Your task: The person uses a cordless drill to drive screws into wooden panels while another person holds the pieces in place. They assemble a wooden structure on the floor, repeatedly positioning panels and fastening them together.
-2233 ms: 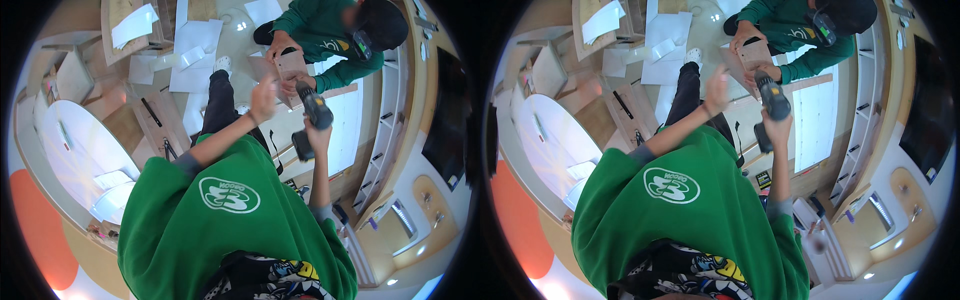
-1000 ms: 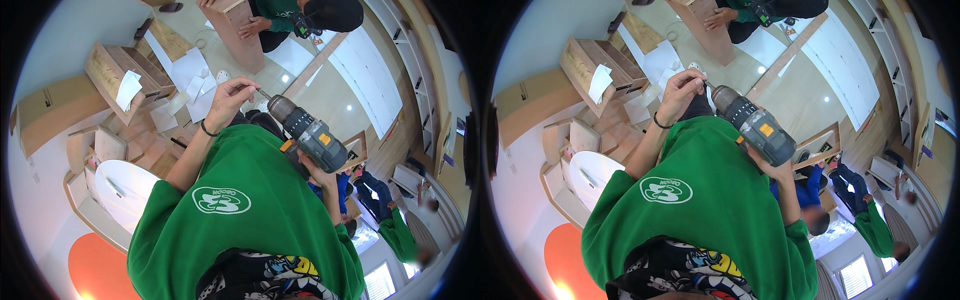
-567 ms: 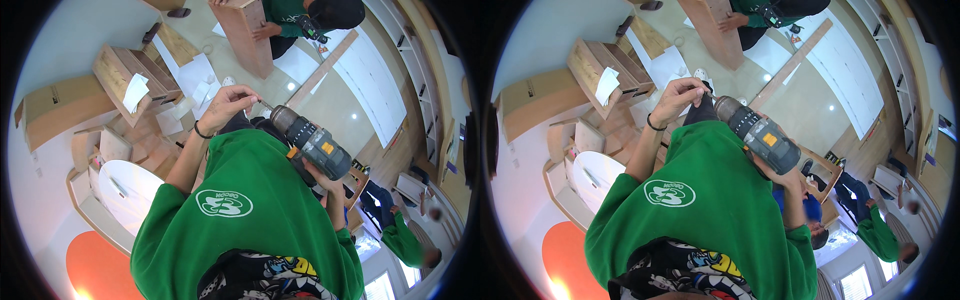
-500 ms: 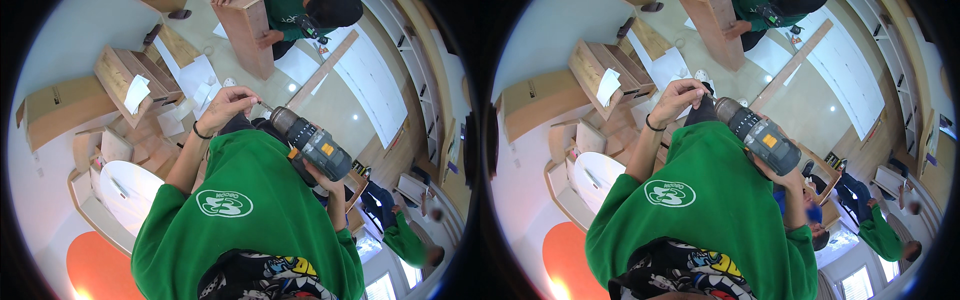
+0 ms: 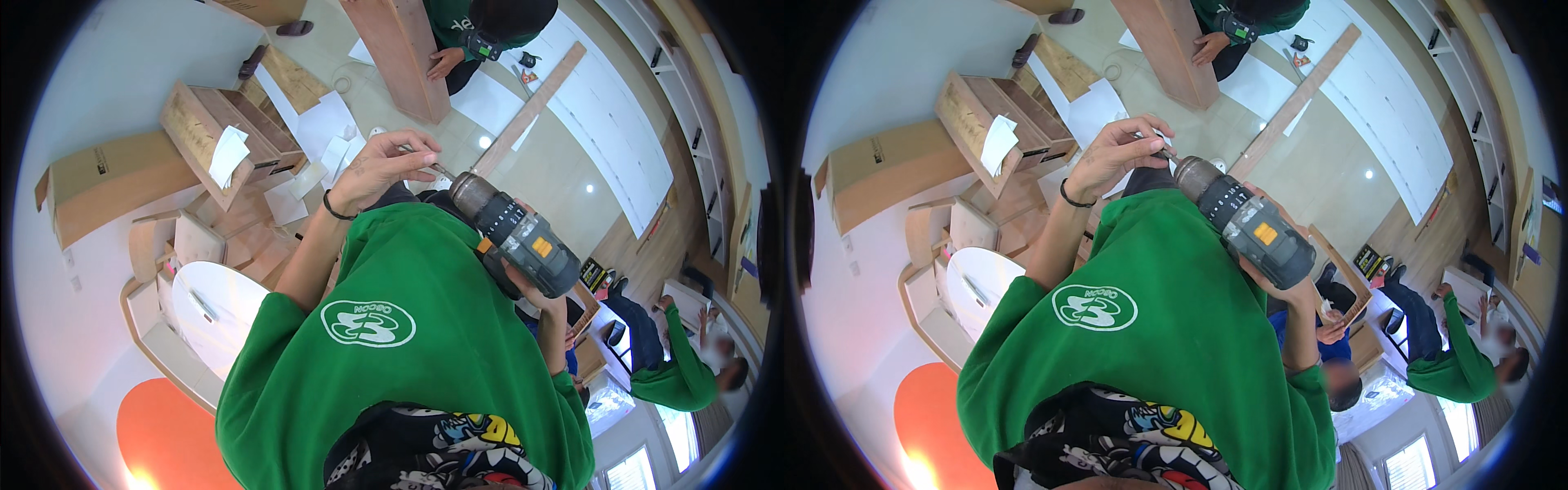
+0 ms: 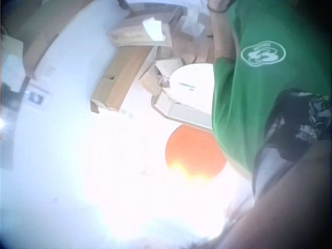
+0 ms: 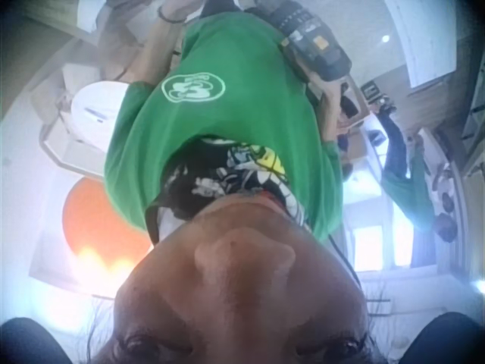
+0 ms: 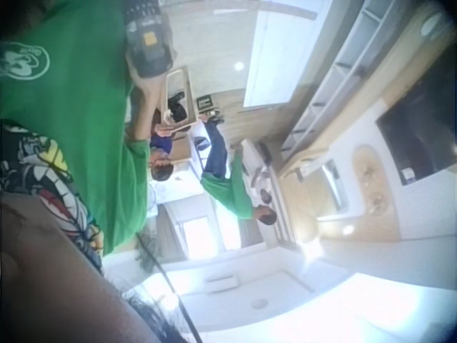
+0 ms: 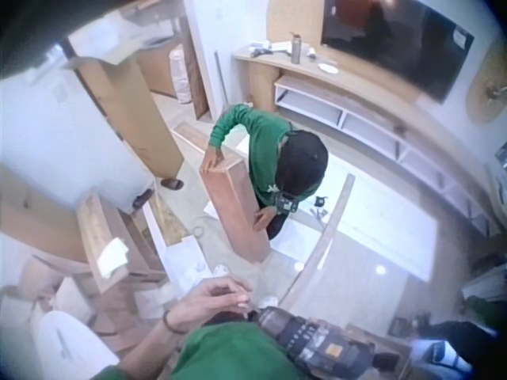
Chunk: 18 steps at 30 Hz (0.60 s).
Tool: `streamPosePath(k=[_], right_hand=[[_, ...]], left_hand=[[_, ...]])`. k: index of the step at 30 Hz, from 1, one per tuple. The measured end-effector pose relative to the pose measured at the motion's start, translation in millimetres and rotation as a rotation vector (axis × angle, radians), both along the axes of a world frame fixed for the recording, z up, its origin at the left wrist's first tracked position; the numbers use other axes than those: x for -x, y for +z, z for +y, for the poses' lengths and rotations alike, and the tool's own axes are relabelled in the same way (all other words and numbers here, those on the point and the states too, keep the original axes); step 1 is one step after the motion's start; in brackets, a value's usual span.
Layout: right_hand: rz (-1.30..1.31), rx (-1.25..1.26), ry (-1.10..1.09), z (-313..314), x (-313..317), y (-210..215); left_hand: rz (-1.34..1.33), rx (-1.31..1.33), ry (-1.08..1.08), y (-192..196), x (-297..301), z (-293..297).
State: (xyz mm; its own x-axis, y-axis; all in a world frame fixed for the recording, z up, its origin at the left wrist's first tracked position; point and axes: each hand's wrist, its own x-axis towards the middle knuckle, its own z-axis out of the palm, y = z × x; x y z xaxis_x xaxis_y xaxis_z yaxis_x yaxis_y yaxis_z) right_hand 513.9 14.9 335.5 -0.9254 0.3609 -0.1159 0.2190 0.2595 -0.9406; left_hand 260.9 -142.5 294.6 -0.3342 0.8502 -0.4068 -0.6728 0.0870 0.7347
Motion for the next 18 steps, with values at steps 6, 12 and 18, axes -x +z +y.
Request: streamPosePath(k=[6,12,18], right_hand=[[0.002,0.037,0.007,-3.1,13.9,-11.5],[0.037,0.131,-0.11,-8.9,15.9,-11.4],[0.049,-0.106,-0.031,-3.5,27.9,-0.5]], left_hand=[[-0.178,-0.048,0.148,-14.4,-5.2,-2.3],[-0.158,-0.018,0.452,-9.1,-37.8,12.6],[-0.258,0.019,0.574,-8.9,-44.6,18.5]])
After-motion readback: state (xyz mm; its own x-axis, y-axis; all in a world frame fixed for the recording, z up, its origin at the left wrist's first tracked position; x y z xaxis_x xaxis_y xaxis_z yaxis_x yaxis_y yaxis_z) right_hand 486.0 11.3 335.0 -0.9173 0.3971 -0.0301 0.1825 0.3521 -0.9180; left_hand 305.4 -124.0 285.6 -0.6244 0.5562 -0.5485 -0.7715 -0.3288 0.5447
